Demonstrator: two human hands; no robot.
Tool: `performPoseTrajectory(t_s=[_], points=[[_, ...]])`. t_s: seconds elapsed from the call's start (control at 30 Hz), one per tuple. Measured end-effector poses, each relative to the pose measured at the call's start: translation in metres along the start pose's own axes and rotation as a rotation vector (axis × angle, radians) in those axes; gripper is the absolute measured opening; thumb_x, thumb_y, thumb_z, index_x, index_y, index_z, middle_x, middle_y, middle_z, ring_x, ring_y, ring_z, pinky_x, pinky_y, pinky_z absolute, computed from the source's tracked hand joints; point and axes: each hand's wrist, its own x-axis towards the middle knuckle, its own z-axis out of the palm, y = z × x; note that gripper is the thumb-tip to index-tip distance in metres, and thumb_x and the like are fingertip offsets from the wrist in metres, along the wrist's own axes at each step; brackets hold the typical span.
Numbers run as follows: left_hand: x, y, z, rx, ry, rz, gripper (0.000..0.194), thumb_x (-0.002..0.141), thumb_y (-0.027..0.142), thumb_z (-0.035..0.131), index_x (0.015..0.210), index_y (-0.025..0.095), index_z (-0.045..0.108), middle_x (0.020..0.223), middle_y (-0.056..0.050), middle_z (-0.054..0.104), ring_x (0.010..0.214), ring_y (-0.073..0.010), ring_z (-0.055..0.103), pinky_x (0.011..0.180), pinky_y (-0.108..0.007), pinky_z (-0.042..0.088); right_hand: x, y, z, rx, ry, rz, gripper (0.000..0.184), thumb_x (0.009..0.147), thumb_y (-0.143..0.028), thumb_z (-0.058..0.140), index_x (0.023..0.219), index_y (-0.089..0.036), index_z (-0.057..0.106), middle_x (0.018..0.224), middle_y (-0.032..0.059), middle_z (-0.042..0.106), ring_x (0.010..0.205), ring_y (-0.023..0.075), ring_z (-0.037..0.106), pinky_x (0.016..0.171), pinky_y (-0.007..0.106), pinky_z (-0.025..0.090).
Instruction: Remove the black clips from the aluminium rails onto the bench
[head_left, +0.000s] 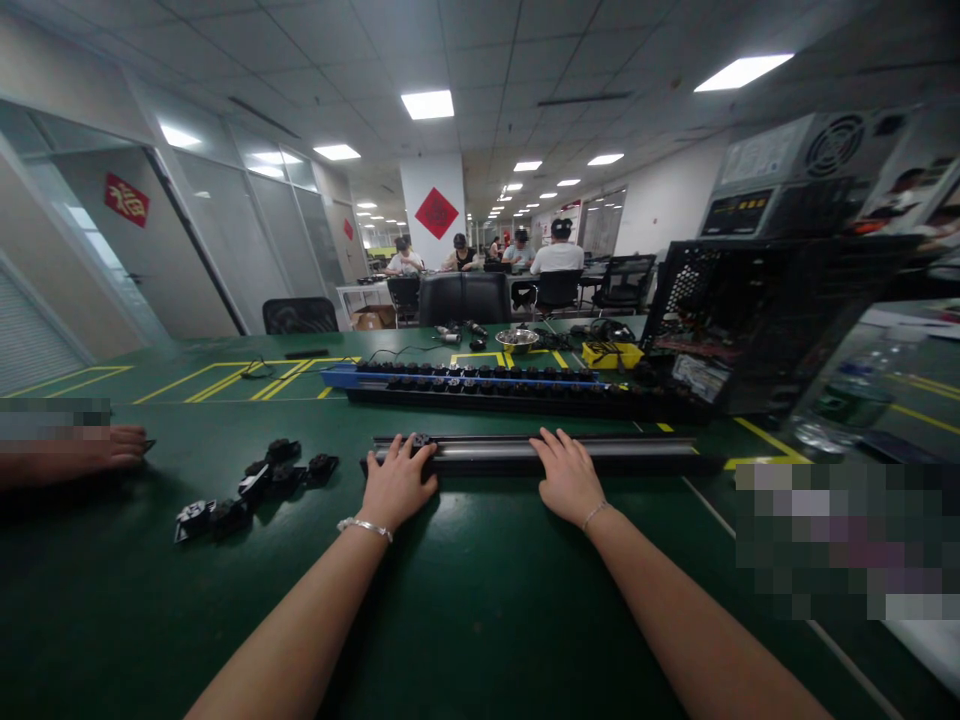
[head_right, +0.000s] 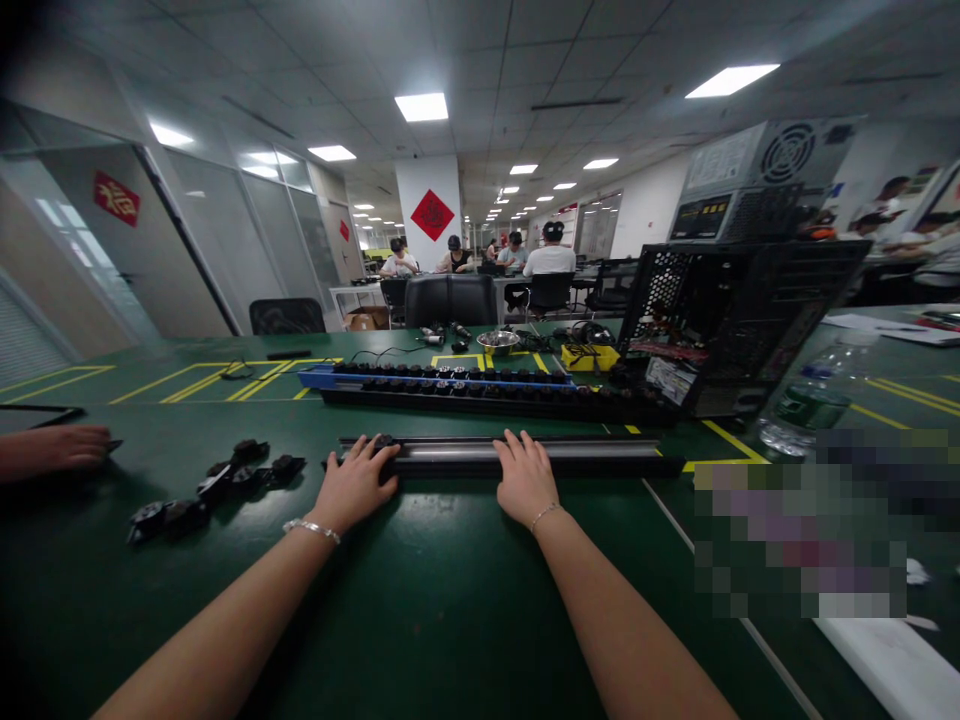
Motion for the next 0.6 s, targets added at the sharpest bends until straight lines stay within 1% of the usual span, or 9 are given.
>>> performPoseTrajectory(t_s=[0.23,0.43,0.6], points=[[-0.002,-0.014,-0.003,0.008,-0.04,-0.043,0.051,0.08,0.043,0.044,0.131,0.034,0.044,0.145,-0.006,0.038,0.136,-0.0317,0.023,0.1,-0.066,0.024,0.0,0.001,0.0,0.005,-0.011,0.003,0.067,0.069,-0.011,0.045,0.135,-0.019,0.043,0.147,0.0054,0.032,0.135,0.0253,0.021,0.11,0.042,0.013],[-0.005,-0.033,-0.002,0.014,-0.045,-0.07,0.051,0.081,0.044,0.042,0.13,0.034,0.044,0.145,-0.005,0.038,0.136,-0.031,0.024,0.099,-0.064,0.028,0.0,0.0,-0.001,0.011,-0.002,-0.002,0.067,0.068,-0.012,0.045,0.135,-0.019,0.043,0.147,0.0057,0.032,0.135,0.0254,0.021,0.11,0.042,0.014],[-0.007,-0.045,-0.004,0.01,-0.058,-0.105,0.051,0.081,0.043,0.043,0.13,0.033,0.044,0.144,-0.006,0.039,0.136,-0.0293,0.025,0.101,-0.057,0.03,-0.001,0.0,-0.001,0.01,0.012,-0.008,0.065,0.069,-0.013,0.045,0.134,-0.019,0.044,0.146,0.0059,0.033,0.135,0.0253,0.022,0.109,0.042,0.015]])
